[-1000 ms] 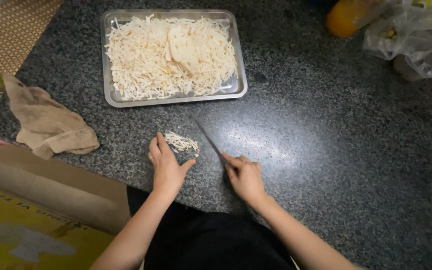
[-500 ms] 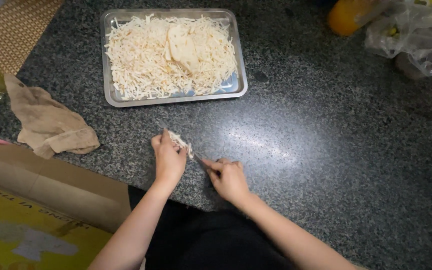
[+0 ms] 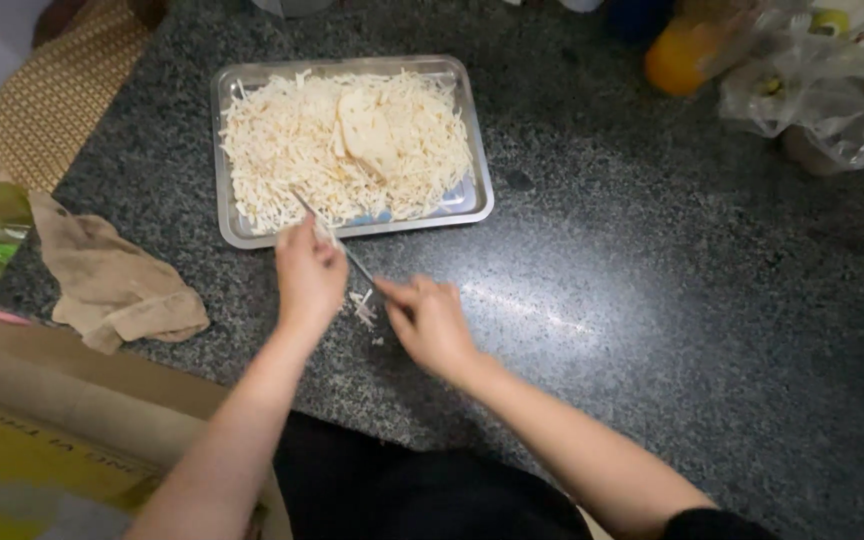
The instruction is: Shredding a block of cheese into a tray using a knife.
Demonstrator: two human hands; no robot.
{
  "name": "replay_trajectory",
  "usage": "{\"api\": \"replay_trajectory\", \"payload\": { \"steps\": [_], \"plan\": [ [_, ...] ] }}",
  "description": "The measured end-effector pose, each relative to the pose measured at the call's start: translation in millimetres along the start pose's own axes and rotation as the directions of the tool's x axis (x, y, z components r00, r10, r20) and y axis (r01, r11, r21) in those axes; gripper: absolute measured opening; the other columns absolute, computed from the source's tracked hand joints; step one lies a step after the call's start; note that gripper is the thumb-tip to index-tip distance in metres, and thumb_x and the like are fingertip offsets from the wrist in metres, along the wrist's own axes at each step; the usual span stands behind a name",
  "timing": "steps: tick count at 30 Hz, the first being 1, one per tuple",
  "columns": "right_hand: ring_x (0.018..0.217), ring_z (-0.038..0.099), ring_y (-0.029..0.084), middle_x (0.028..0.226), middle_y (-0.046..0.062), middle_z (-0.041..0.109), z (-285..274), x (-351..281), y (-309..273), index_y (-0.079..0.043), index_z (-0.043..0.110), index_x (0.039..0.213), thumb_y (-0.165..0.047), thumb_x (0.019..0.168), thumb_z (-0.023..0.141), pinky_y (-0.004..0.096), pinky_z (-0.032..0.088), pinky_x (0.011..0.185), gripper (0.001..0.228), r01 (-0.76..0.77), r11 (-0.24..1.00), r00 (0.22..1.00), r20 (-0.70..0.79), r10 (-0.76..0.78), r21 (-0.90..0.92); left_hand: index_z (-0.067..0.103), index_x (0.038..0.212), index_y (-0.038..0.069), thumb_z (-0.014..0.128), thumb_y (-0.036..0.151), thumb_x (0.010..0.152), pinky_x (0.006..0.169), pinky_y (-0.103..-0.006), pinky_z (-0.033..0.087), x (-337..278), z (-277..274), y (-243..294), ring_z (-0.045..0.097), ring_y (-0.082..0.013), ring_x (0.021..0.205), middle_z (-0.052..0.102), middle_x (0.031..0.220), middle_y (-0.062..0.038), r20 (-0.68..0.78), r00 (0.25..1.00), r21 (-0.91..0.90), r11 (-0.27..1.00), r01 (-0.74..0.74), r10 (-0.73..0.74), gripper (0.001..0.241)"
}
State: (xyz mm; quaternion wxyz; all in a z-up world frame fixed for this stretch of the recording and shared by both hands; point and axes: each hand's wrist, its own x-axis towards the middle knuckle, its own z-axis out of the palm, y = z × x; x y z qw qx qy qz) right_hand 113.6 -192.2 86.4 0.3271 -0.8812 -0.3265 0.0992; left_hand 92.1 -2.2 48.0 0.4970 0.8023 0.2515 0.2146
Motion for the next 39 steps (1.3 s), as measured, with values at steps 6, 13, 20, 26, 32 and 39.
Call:
{"api": "replay_trajectory", "payload": {
  "steps": [6,13,20,26,32,39],
  "plan": [
    [0.088,0.069,0.03,0.087,0.004,0.066,-14.1,83.0,4.6,-0.025,0.075,0.122,-0.018,0.085,0.067,0.045,0.042,0.089,0.039,0.006,0.955,0.988,-0.145,-0.051,-0.296,0.047,0.147,-0.014,0.078,-0.007,0.071,0.08,-0.029,0.064,87.3,-19.0,-36.4,0.073,-0.0286,0.09,0.051,0.123,-0.025,-0.045,0.995,0.158,0.984,-0.082,0.09,0.082],
    [0.092,0.067,0.033,0.088,0.007,0.063,-25.5,24.7,38.2,-0.029,0.073,0.125,-0.018,0.089,0.062,0.049,0.041,0.091,0.039,-0.058,0.986,0.99,-0.138,0.037,-0.155,0.069,0.121,-0.01,0.072,0.006,0.08,0.082,-0.0513,0.055,18.5,-28.5,-59.1,0.068,-0.0458,0.089,0.066,0.089,-0.027,0.196,0.965,0.331,0.915,-0.23,0.172,0.044],
    [0.096,0.067,0.021,0.088,-0.002,0.064,-13.5,-65.3,78.9,-0.039,0.074,0.121,-0.024,0.093,0.064,0.04,0.037,0.097,0.033,-0.264,0.96,0.963,0.025,0.267,-0.093,0.049,0.144,-0.011,0.098,0.038,0.06,0.105,-0.0516,0.048,-89.7,-15.4,-14.9,0.057,-0.0472,0.12,0.053,0.129,-0.028,0.279,0.952,0.417,0.909,0.0,-0.128,0.109],
    [0.096,0.067,0.021,0.089,0.0,0.064,7.1,-60.2,86.0,-0.04,0.073,0.124,-0.024,0.095,0.062,0.04,0.036,0.098,0.035,-0.258,0.959,0.965,0.023,0.263,-0.117,0.035,0.154,-0.01,0.098,0.038,0.061,0.106,-0.056,0.046,-105.6,4.8,-7.1,0.048,-0.0499,0.124,0.042,0.135,-0.025,0.138,0.978,0.496,0.866,0.07,-0.158,0.122],
    [0.097,0.07,0.024,0.091,0.002,0.067,17.7,-59.9,65.6,-0.037,0.072,0.126,-0.025,0.095,0.063,0.042,0.036,0.1,0.034,-0.215,0.966,0.97,0.088,0.229,-0.141,0.05,0.145,-0.01,0.094,0.027,0.069,0.096,-0.052,0.054,-95.6,-3.0,-5.1,0.06,-0.0465,0.114,0.05,0.124,-0.021,0.108,0.978,0.43,0.895,0.115,-0.178,0.095],
    [0.097,0.07,0.029,0.09,0.007,0.07,26.3,-71.1,44.4,-0.033,0.074,0.125,-0.023,0.093,0.064,0.043,0.038,0.097,0.035,-0.196,0.977,0.97,0.132,0.205,-0.084,0.065,0.132,-0.008,0.088,0.009,0.069,0.082,-0.0407,0.061,-92.8,18.0,-31.3,0.071,-0.0342,0.101,0.062,0.115,-0.019,0.091,0.982,0.36,0.925,0.122,-0.165,0.069]
  ]
}}
